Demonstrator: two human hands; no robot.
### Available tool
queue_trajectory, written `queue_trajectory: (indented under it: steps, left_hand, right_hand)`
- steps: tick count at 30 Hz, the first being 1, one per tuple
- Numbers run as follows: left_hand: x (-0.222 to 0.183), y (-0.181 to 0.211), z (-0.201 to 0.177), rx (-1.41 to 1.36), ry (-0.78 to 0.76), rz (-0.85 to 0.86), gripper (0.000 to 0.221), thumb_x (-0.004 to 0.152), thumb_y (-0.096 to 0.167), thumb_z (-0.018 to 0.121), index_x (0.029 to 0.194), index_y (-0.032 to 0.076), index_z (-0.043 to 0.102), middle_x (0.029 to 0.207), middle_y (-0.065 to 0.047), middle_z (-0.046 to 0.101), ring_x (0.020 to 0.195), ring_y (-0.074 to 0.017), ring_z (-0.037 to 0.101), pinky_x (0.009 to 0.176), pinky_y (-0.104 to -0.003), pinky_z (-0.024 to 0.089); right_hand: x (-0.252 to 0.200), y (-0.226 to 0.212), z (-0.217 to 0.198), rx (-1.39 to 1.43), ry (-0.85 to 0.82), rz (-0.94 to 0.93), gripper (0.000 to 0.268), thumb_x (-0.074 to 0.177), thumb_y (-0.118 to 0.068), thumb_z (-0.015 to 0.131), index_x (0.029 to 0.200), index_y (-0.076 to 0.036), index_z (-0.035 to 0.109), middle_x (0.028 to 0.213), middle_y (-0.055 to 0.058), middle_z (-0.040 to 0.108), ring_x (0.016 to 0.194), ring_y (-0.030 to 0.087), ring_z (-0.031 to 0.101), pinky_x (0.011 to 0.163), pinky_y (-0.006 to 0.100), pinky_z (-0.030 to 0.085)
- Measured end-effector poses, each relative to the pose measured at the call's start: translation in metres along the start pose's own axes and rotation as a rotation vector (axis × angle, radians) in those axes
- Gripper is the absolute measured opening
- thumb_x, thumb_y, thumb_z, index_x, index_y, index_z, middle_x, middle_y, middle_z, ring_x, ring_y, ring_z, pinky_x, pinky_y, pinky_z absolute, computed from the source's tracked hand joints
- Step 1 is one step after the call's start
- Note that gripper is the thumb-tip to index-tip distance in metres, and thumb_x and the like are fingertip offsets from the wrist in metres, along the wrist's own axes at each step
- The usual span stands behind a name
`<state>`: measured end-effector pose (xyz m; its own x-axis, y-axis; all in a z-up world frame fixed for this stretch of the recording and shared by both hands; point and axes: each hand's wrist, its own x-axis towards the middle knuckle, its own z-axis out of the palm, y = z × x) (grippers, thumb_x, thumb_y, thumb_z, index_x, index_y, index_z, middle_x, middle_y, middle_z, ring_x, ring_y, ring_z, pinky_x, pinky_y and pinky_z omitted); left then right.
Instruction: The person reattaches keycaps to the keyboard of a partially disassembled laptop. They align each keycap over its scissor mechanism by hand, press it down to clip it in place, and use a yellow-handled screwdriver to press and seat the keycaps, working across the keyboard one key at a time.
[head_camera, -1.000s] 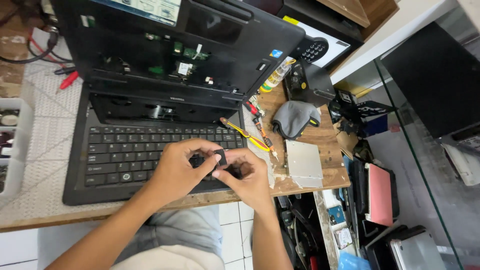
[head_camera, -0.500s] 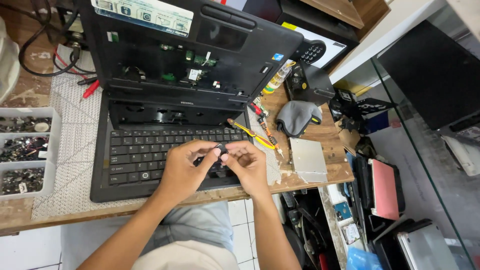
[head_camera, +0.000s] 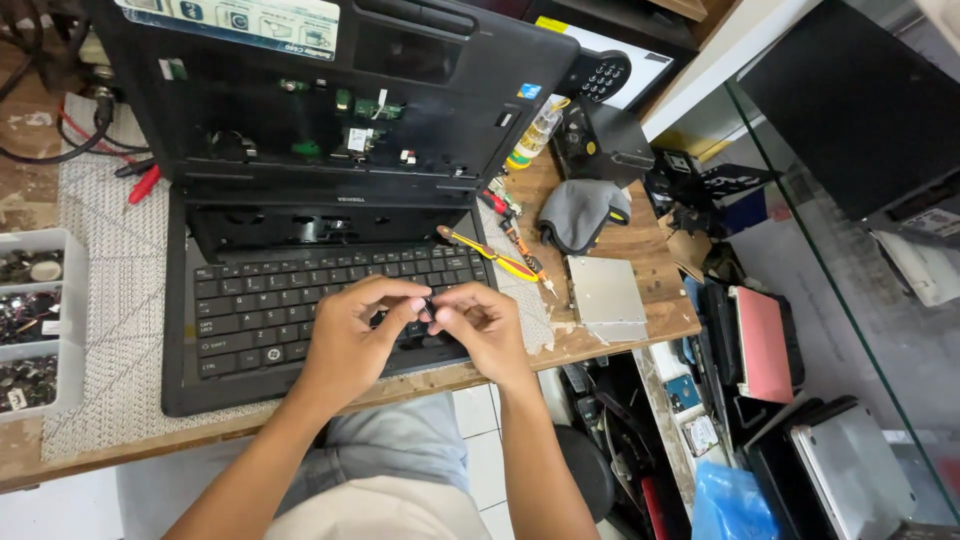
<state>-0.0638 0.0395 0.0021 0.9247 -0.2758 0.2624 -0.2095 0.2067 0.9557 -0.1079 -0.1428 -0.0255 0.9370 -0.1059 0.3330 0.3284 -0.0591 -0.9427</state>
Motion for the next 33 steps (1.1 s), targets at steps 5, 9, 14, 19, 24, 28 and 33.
queue_trajectory:
  steps: [5, 9, 14, 19, 24, 28, 33]
  left_hand:
    - [0.001, -0.005, 0.0, -0.037, -0.013, 0.029, 0.014, 0.088, -0.001, 0.073, 0.098, 0.0, 0.081, 0.079, -0.016, 0.077, 0.077, -0.0229, 0.078, 0.077, -0.034, 0.061]
    - [0.002, -0.006, 0.001, -0.025, -0.034, 0.029, 0.02, 0.084, -0.001, 0.075, 0.104, 0.0, 0.08, 0.085, -0.016, 0.079, 0.081, -0.0208, 0.077, 0.08, -0.036, 0.061]
    - [0.0, -0.007, 0.001, -0.023, -0.028, 0.022, 0.019, 0.086, -0.002, 0.074, 0.104, -0.001, 0.08, 0.085, -0.016, 0.078, 0.081, -0.0218, 0.077, 0.08, -0.036, 0.061]
    - [0.001, -0.006, 0.0, -0.023, -0.001, 0.024, 0.016, 0.086, -0.002, 0.073, 0.1, 0.001, 0.081, 0.08, -0.013, 0.077, 0.078, -0.0206, 0.078, 0.079, -0.034, 0.061]
    - [0.001, -0.004, 0.001, 0.005, 0.01, 0.031, 0.013, 0.085, -0.003, 0.074, 0.096, 0.002, 0.081, 0.077, -0.011, 0.076, 0.075, -0.0191, 0.077, 0.077, -0.032, 0.061]
    - [0.001, -0.002, 0.0, 0.001, 0.007, 0.035, 0.014, 0.085, -0.004, 0.073, 0.095, 0.001, 0.081, 0.075, -0.012, 0.075, 0.072, -0.0192, 0.076, 0.074, -0.032, 0.06]
    - [0.001, -0.005, 0.001, -0.006, 0.024, 0.008, 0.012, 0.086, -0.004, 0.071, 0.094, 0.0, 0.079, 0.074, -0.012, 0.075, 0.069, -0.0185, 0.075, 0.072, -0.032, 0.06]
  right_hand:
    - [0.002, -0.002, 0.003, 0.039, 0.003, -0.056, 0.008, 0.085, 0.006, 0.076, 0.092, 0.007, 0.073, 0.076, 0.02, 0.073, 0.07, 0.02, 0.072, 0.067, 0.03, 0.058]
    - [0.002, -0.001, 0.002, -0.035, 0.084, -0.114, 0.005, 0.084, 0.01, 0.076, 0.088, 0.008, 0.074, 0.079, 0.021, 0.073, 0.07, 0.02, 0.071, 0.066, 0.031, 0.058]
    - [-0.001, -0.001, 0.007, -0.096, 0.132, -0.154, 0.007, 0.084, 0.01, 0.077, 0.089, 0.007, 0.074, 0.079, 0.019, 0.074, 0.071, 0.02, 0.072, 0.067, 0.032, 0.059]
    - [-0.002, -0.004, 0.012, -0.106, 0.116, -0.135, 0.01, 0.087, 0.009, 0.073, 0.098, 0.008, 0.073, 0.077, 0.017, 0.073, 0.072, 0.019, 0.073, 0.069, 0.032, 0.059]
    - [-0.003, -0.006, 0.013, -0.127, 0.107, -0.095, 0.017, 0.091, 0.007, 0.067, 0.107, 0.008, 0.071, 0.079, 0.019, 0.075, 0.068, 0.02, 0.073, 0.066, 0.034, 0.061]
    - [-0.003, -0.007, 0.012, -0.1, 0.078, -0.097, 0.021, 0.093, 0.007, 0.065, 0.113, 0.008, 0.068, 0.079, 0.019, 0.074, 0.068, 0.02, 0.072, 0.067, 0.036, 0.063]
    - [-0.003, -0.018, 0.015, -0.068, -0.04, -0.126, 0.019, 0.095, 0.005, 0.061, 0.111, 0.009, 0.071, 0.077, 0.018, 0.074, 0.071, 0.02, 0.071, 0.069, 0.038, 0.063]
